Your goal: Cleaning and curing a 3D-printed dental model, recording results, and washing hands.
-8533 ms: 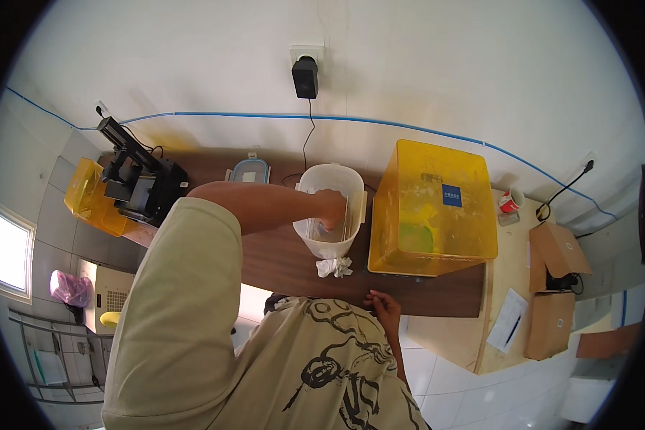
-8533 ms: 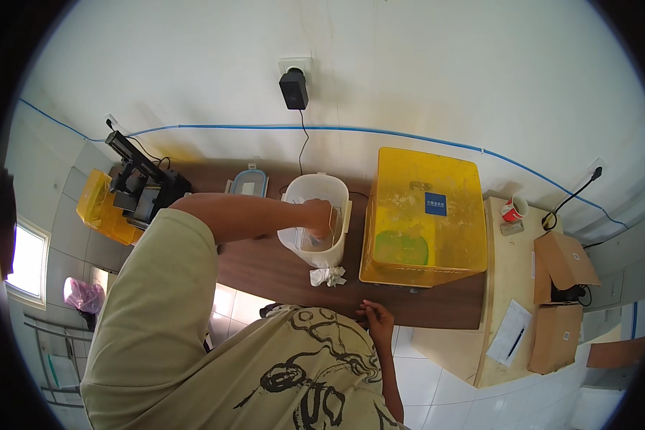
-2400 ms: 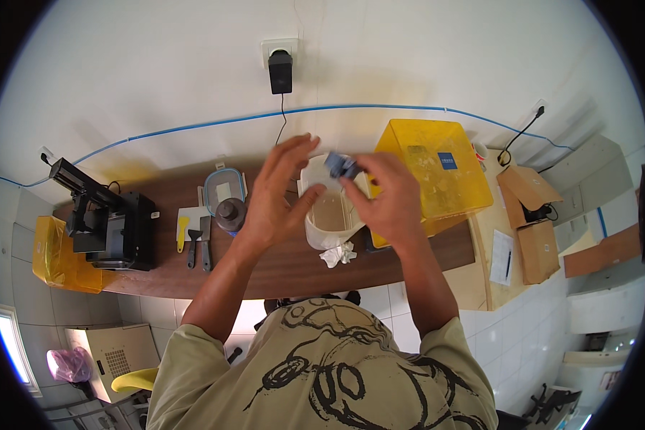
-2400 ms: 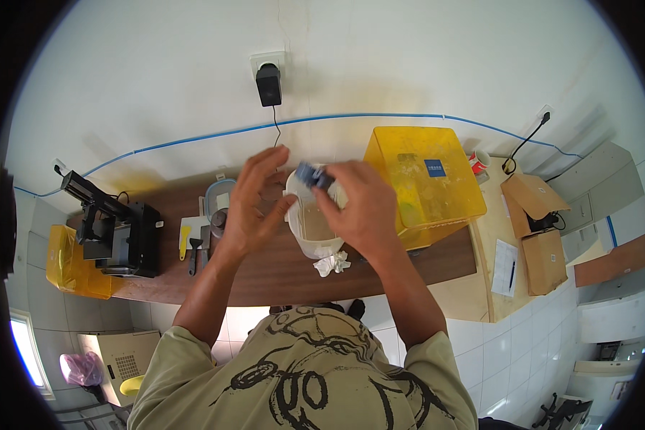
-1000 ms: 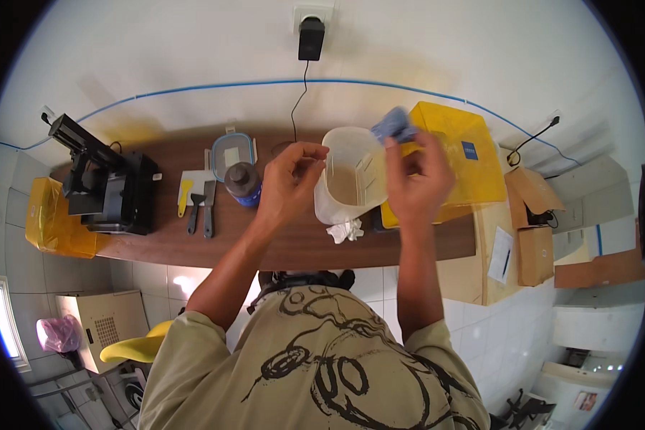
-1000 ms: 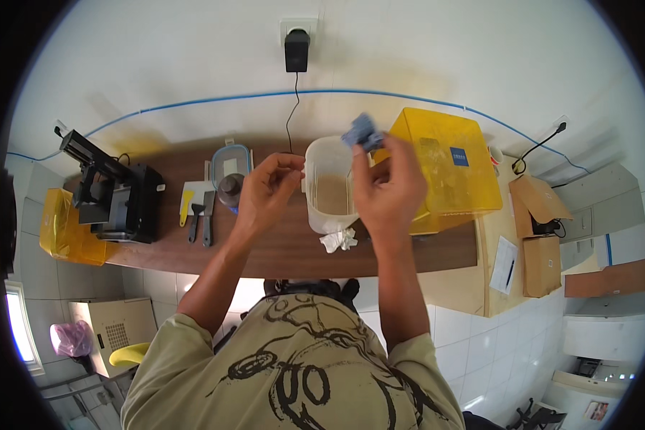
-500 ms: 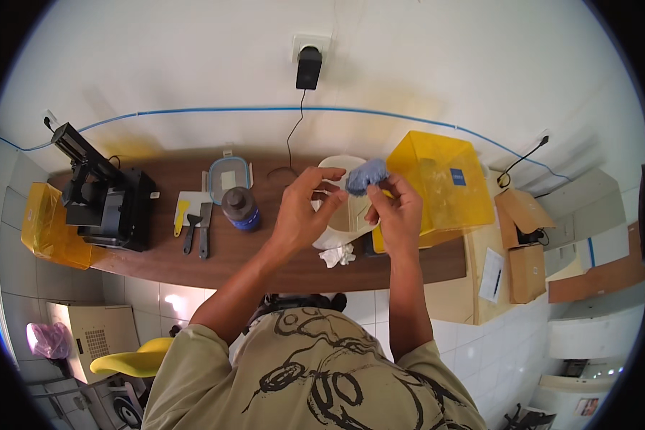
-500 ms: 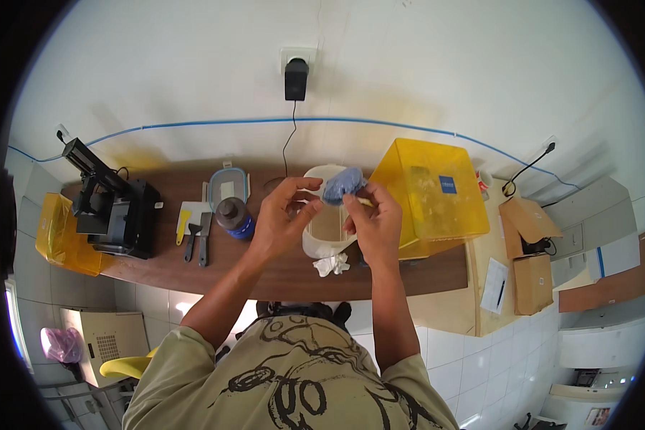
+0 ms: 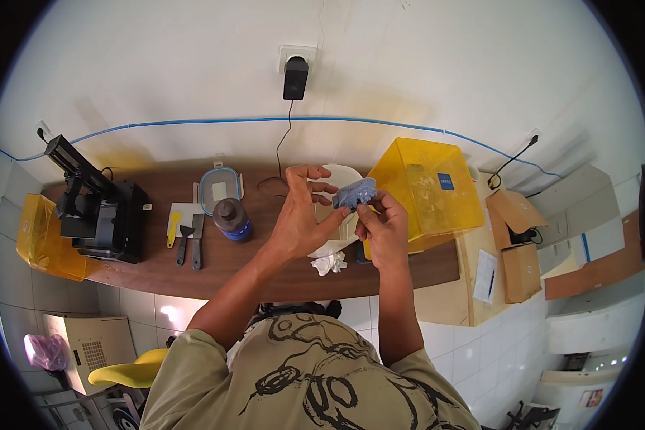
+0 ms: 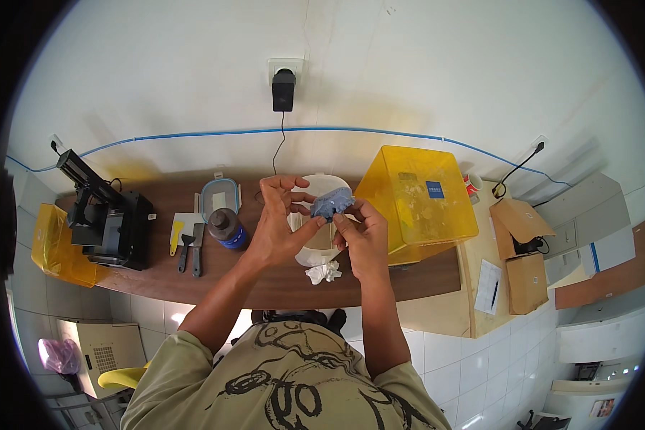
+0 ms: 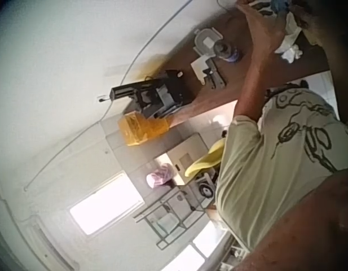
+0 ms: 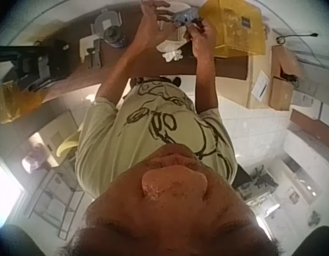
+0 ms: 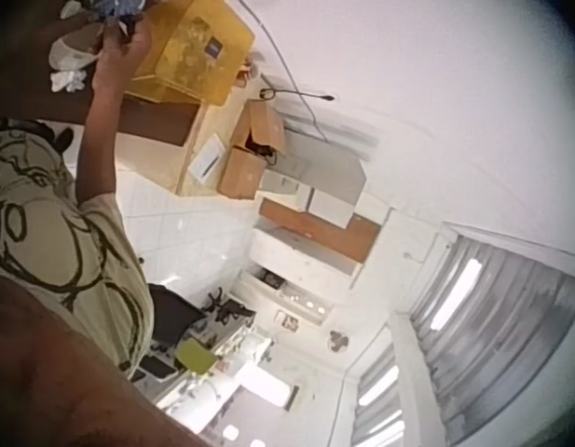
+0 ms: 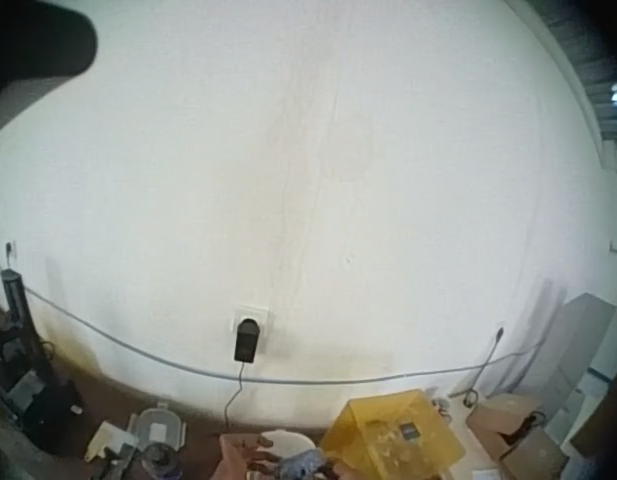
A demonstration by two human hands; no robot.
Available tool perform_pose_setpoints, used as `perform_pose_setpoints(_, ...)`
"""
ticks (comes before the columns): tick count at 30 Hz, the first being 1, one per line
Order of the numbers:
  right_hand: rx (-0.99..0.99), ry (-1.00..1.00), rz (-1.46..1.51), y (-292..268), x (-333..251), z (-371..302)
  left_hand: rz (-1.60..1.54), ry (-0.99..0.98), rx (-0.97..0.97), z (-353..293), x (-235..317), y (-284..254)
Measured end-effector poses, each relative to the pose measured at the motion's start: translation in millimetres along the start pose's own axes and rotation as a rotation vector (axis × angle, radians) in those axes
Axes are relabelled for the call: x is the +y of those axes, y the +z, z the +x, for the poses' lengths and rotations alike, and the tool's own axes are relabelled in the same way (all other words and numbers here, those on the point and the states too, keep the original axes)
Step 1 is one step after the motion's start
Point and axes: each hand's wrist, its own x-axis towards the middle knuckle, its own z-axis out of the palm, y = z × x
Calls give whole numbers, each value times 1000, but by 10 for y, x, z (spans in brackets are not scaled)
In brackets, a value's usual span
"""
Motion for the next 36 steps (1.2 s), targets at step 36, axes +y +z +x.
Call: perform_pose_setpoints(36,15,-169,-255,19,45,-34,-91,-198,-186,-3,-90,-51)
